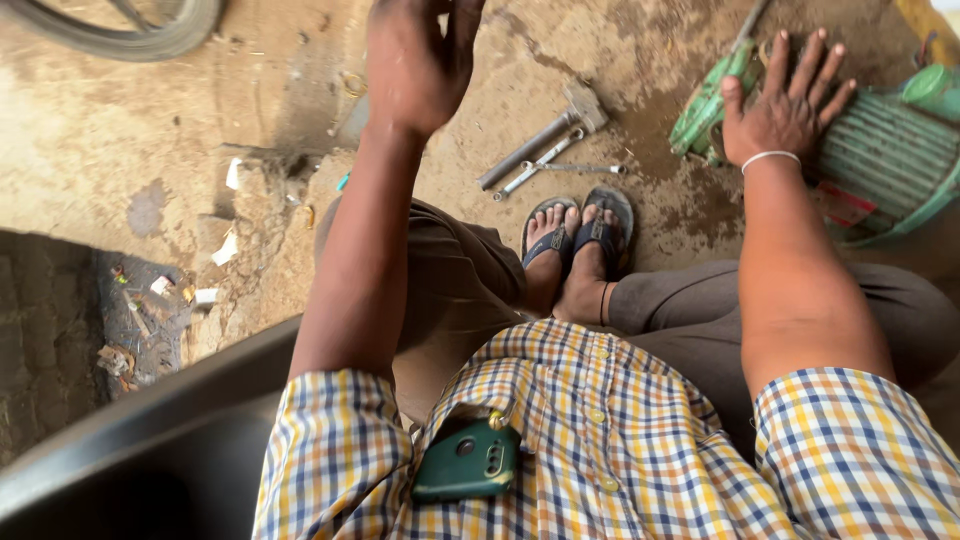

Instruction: The person sits on the floor of a repair workshop and works on a green electric water pump motor. They steady the pump with one hand while using a spanner to loosen and turn bolts on the pump housing, repositioning the wrench repeatedly and adjusting the pump's position on the floor as they work.

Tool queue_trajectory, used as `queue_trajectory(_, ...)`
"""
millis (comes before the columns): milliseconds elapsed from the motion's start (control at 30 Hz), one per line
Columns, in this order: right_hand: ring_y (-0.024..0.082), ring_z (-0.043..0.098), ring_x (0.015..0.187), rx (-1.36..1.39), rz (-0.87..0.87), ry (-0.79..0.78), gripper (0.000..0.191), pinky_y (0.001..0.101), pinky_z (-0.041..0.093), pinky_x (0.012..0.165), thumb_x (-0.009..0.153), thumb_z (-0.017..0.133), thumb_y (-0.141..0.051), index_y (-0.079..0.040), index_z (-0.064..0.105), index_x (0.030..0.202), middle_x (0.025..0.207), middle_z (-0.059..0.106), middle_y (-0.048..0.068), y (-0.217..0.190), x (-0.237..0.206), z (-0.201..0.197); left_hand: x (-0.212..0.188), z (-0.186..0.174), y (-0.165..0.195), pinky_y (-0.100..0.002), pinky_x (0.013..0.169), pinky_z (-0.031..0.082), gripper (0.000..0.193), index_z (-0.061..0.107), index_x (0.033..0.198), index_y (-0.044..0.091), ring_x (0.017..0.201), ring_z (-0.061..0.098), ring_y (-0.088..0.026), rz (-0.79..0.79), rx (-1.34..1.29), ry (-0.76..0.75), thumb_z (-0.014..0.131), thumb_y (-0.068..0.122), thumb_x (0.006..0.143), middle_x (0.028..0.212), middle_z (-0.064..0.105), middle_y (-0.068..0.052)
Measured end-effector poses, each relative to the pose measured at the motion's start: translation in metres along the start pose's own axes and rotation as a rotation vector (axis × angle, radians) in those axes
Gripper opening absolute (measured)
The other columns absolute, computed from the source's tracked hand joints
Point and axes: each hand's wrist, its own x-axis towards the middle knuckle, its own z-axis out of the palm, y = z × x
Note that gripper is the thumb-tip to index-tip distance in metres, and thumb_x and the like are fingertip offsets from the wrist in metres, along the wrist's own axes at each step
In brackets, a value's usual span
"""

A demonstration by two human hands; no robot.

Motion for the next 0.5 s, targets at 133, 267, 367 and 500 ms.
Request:
queue_trajectory(133, 0.036, -0.006, 0.165, -0.018, 0.08, 0.033, 0.086, 0.0621, -0.006, 0.131, 0.106, 0.03, -0.068, -0.017, 0.008, 0.173, 0.18, -0.001, 0.013, 0.001, 0.006, 0.006, -0.028, -0.054, 0.076, -0.036, 0.069, 0.052, 0.017, 0.068, 0.12, 0.002, 0.078, 0.06, -0.021, -0.086, -0.053, 0.211, 0.064, 0.017, 0.114, 0.098, 0.067, -0.014)
queue_trajectory(267, 0.035, -0.007, 0.164, -0.06, 0.17, 0.043, 0.089, 0.0592, -0.004, 0.13, 0.105, 0.029, -0.072, -0.018, 0.002, 0.171, 0.177, -0.005, 0.014, 0.004, 0.012, 0.011, -0.052, -0.073, 0.134, -0.029, 0.083, 0.056, 0.017, 0.065, 0.127, 0.002, 0.094, 0.067, -0.014, -0.058, -0.151, 0.214, 0.06, 0.016, 0.119, 0.11, 0.069, -0.01)
queue_trajectory(367, 0.033, -0.008, 0.163, -0.069, 0.188, 0.027, 0.09, 0.0587, -0.004, 0.129, 0.103, 0.028, -0.072, -0.019, 0.0, 0.169, 0.177, -0.007, 0.011, 0.003, 0.014, 0.013, -0.059, -0.067, 0.136, -0.025, 0.08, 0.056, 0.02, 0.065, 0.126, 0.001, 0.093, 0.07, -0.015, -0.131, -0.18, 0.183, 0.063, 0.014, 0.11, 0.113, 0.069, -0.013)
queue_trajectory(500, 0.034, -0.005, 0.163, -0.033, 0.22, 0.07, 0.09, 0.0581, -0.001, 0.13, 0.105, 0.032, -0.07, -0.015, 0.001, 0.17, 0.177, -0.005, 0.01, 0.003, 0.011, 0.015, -0.071, -0.004, 0.084, -0.029, 0.085, 0.057, 0.018, 0.064, 0.127, 0.001, 0.097, 0.07, -0.018, -0.304, -0.31, 0.217, 0.061, 0.006, 0.11, 0.109, 0.072, -0.012)
